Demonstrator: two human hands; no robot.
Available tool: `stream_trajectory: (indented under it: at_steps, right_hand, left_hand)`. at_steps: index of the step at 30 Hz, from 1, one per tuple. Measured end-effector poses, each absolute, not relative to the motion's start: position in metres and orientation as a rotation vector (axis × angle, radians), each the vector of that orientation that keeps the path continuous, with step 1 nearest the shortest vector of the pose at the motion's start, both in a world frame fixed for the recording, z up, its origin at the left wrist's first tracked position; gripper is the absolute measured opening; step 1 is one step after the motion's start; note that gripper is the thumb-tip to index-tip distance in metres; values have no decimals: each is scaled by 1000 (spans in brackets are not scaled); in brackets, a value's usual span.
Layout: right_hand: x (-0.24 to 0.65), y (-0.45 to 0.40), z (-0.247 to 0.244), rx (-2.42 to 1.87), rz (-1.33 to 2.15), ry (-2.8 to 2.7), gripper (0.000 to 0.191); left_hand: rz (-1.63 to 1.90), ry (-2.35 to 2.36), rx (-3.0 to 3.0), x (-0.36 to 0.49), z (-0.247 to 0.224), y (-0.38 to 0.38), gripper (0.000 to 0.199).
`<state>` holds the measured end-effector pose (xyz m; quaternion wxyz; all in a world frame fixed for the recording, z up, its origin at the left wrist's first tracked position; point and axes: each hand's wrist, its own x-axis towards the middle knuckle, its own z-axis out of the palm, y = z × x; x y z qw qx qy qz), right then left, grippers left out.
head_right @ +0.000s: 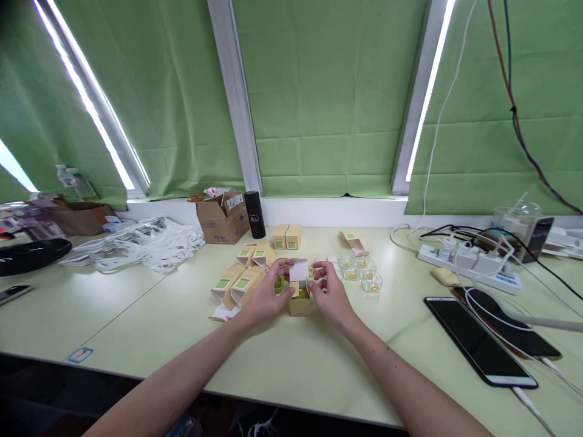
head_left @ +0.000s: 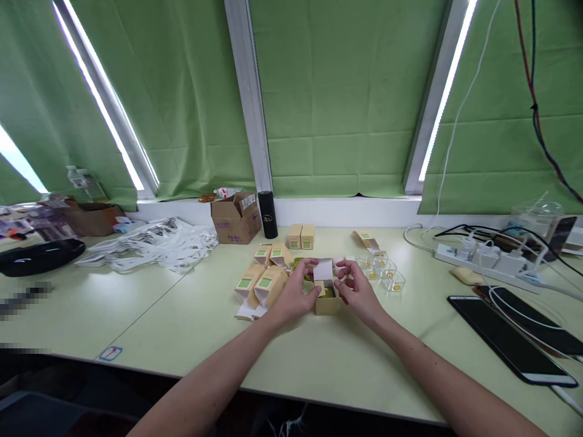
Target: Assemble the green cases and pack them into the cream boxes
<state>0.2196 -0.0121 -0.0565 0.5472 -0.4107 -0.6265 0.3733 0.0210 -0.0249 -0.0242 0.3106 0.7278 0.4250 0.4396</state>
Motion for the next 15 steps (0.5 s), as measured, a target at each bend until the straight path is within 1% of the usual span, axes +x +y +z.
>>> stream_trajectory:
  at_steps: [15]
  right_hand:
    - [215,-15,-59,-1028,931,-1564,47]
  left_hand:
    - [1162,1084,1905,23,-20,-29,49]
